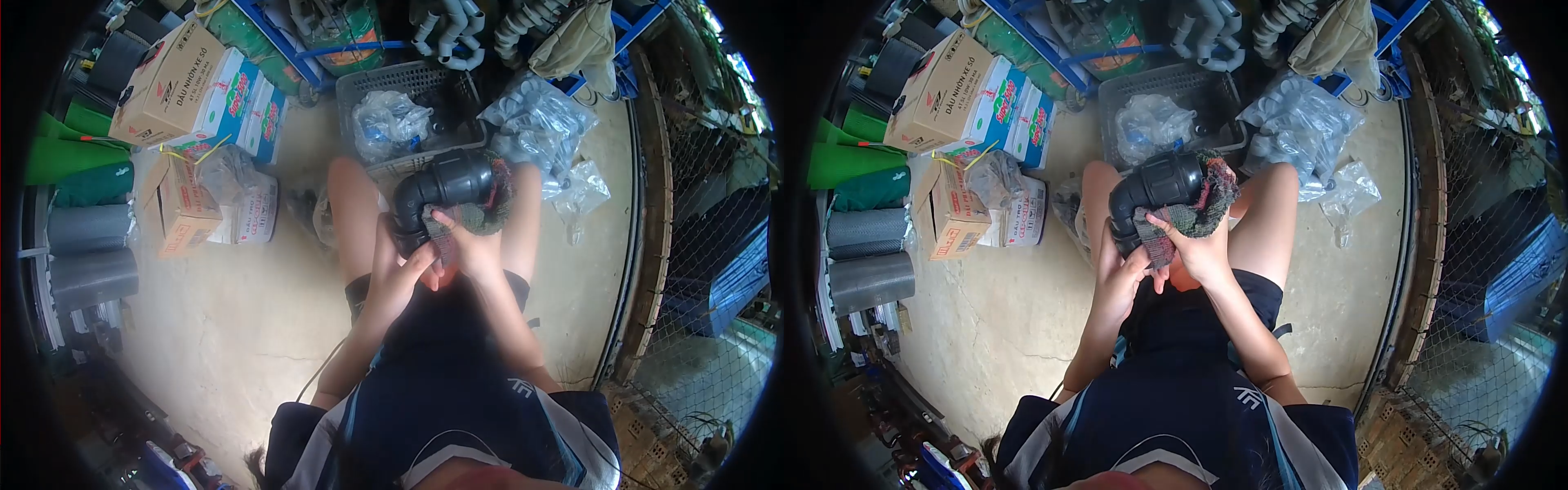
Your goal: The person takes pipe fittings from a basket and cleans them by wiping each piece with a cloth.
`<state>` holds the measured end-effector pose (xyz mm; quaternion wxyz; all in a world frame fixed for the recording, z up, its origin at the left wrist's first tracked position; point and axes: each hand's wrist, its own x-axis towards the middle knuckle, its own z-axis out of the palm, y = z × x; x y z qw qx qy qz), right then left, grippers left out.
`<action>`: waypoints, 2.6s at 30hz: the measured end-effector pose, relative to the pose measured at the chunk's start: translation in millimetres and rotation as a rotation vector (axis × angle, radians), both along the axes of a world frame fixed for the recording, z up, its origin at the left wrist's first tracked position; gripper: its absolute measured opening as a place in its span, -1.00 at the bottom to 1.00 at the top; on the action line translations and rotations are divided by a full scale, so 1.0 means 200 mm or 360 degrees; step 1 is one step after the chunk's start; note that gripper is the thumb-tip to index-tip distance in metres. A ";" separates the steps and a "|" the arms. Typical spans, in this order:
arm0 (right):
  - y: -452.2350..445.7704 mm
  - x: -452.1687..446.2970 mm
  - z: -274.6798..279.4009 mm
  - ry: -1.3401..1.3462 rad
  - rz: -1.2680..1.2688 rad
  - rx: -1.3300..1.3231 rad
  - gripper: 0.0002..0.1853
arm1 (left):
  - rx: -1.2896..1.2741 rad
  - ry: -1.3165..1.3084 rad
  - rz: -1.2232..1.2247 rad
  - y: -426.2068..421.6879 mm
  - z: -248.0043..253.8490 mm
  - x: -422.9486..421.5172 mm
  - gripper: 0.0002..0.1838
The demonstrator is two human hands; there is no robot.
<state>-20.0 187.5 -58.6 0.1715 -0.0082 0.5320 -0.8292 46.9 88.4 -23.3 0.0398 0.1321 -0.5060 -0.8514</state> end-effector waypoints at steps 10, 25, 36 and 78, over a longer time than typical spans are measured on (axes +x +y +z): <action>0.21 -0.14 -0.02 0.1224 -0.0465 0.1112 -0.45 | 0.0139 0.0072 0.0201 -0.11 -0.01 0.03 -0.63; 0.00 -0.07 0.00 -0.0250 0.0066 -0.0213 -0.42 | -0.2035 0.0463 -0.0201 -0.30 0.05 -0.07 -0.44; 0.08 -0.14 -0.02 0.1289 -0.0108 0.0796 -0.50 | 0.0497 -0.0381 -0.0164 -0.22 -0.07 -0.05 -0.50; 0.08 0.05 0.10 -0.0139 -0.0043 -0.0004 -0.45 | 0.1372 0.0582 -0.1599 0.12 0.45 -0.05 -0.77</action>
